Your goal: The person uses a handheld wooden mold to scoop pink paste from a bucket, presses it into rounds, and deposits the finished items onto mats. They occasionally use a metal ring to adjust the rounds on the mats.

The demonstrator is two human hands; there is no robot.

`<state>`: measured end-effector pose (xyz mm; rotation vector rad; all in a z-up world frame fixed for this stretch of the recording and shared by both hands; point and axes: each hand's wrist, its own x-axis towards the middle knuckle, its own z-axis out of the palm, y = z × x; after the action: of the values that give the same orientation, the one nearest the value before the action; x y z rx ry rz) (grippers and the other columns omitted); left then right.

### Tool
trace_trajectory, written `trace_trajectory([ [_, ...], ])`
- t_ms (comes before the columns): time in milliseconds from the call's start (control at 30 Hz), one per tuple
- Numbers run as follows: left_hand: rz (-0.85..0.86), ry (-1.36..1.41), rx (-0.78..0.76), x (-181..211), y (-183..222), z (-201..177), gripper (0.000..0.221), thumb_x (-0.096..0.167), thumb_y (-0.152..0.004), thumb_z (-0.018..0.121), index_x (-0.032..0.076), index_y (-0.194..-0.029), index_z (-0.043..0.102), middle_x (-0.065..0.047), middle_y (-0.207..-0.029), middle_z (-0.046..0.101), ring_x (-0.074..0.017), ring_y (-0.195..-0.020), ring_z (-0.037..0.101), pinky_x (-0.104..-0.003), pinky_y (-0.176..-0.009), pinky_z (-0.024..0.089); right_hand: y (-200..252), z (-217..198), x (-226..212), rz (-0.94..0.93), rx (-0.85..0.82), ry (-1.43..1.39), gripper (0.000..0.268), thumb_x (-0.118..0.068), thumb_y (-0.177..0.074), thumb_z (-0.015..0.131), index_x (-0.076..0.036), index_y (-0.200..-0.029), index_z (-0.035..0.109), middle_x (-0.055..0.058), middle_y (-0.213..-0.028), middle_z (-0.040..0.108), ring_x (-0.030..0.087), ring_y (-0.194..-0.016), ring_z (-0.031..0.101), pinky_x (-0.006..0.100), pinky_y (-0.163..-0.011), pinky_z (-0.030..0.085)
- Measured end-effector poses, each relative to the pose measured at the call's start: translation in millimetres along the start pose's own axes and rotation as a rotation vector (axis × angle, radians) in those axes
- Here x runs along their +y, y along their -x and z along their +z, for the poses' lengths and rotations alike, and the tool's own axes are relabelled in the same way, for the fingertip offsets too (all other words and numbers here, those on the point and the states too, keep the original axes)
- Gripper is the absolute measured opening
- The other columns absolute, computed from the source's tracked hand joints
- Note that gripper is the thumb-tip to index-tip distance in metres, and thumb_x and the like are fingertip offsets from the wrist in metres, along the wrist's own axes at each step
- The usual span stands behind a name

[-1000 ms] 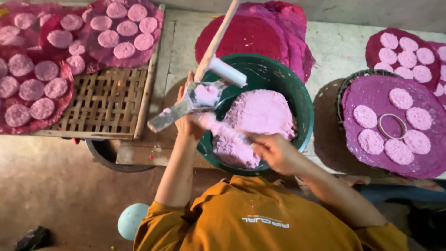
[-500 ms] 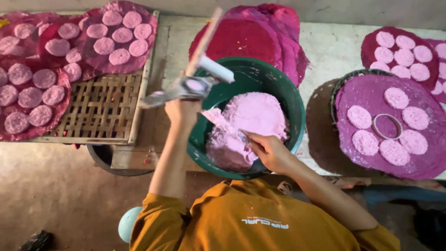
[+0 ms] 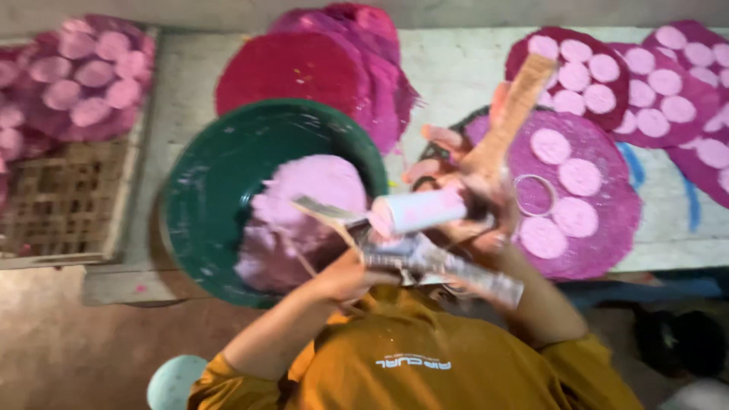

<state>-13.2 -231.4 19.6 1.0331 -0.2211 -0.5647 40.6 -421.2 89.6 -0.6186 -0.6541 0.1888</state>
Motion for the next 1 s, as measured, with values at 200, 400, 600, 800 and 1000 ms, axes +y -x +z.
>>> trace_trajectory([
  [200,-0.037,-0.897,0.043,4,-38,57,0.029,0.018,-0.085,0.077,0.008,-0.111,0.069,-0.011,-0.091,0.073,-0.0158,-0.083,0.067,-0.033,-0.075,0.057,47,-50,-132,-0.024,-0.574,1.1,0.038,-0.029,-0.1,0.059,-0.029,-0.137,0.051,0.017,-0.13,0.069,0.05,-0.132,0.056,0.064,-0.113,0.05],
  [400,0.192,-0.794,-0.32,-32,-93,126,0.028,0.018,-0.094,0.073,0.012,-0.122,0.07,-0.014,-0.113,0.07,-0.0195,-0.103,0.067,-0.037,-0.084,0.054,91,-81,-178,-0.22,-0.676,1.167,0.05,-0.029,-0.103,0.054,-0.009,-0.148,0.043,0.034,-0.135,0.06,0.053,-0.127,0.065,0.062,-0.104,0.058],
  [600,0.069,-0.934,-0.275,-41,-163,154,0.024,0.025,-0.093,0.07,0.013,-0.113,0.072,-0.007,-0.108,0.074,-0.0173,-0.1,0.07,-0.038,-0.088,0.056,124,-117,-211,0.099,-0.3,1.227,0.06,-0.026,-0.102,0.059,-0.003,-0.153,0.039,0.032,-0.144,0.056,0.047,-0.13,0.065,0.052,-0.108,0.056],
  [800,0.266,-0.883,-0.278,-28,-236,144,0.047,0.027,-0.088,0.08,0.01,-0.128,0.063,-0.014,-0.128,0.07,-0.0248,-0.121,0.067,-0.042,-0.105,0.054,104,-174,-279,0.787,-0.185,0.604,0.081,-0.057,-0.091,0.061,0.0,-0.145,0.042,0.026,-0.137,0.057,0.038,-0.124,0.062,0.048,-0.105,0.053],
  [1000,0.504,0.522,-0.572,-21,-284,132,0.082,0.044,-0.085,0.079,0.021,-0.154,0.042,-0.01,-0.153,0.047,-0.0268,-0.142,0.048,-0.044,-0.119,0.044,106,-223,-307,1.1,-0.248,0.304,0.111,-0.083,-0.081,0.061,0.003,-0.148,0.038,0.022,-0.132,0.057,0.032,-0.12,0.06,0.046,-0.1,0.052],
])
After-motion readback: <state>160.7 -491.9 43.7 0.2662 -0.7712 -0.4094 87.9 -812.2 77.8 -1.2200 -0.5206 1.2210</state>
